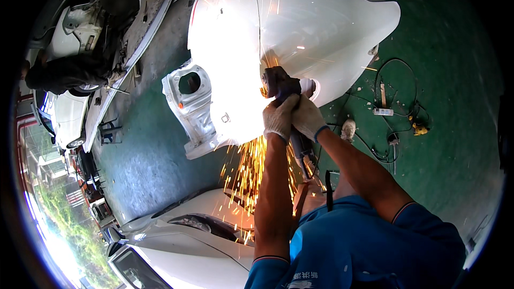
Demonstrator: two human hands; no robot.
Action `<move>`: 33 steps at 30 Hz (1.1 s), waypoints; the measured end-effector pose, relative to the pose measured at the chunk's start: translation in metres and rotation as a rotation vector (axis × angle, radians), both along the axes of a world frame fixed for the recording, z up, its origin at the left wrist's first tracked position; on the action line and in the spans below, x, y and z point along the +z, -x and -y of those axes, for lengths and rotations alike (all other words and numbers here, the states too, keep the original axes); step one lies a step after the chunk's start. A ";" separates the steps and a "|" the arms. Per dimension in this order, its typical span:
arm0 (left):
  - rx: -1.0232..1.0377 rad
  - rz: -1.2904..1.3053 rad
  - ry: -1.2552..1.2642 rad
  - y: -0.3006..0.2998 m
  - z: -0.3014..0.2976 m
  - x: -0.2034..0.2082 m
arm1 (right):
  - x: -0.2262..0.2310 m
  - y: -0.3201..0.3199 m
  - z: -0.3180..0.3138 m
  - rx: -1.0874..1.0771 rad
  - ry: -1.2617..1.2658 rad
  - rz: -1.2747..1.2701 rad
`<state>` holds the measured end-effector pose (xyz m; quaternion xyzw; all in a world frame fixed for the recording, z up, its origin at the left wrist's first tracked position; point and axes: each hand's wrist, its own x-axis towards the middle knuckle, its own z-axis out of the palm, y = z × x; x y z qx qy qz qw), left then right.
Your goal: The person uses an angle grinder to cut and grind a white car bumper, producing sparks. They then flip the bumper and use a hammer and chisel to work on the inner metal frame.
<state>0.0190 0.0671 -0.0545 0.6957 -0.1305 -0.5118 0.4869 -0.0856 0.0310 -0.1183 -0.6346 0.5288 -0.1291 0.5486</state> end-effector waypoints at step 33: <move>0.027 0.000 -0.046 0.003 -0.018 -0.003 | 0.014 0.000 -0.014 -0.006 -0.202 -0.095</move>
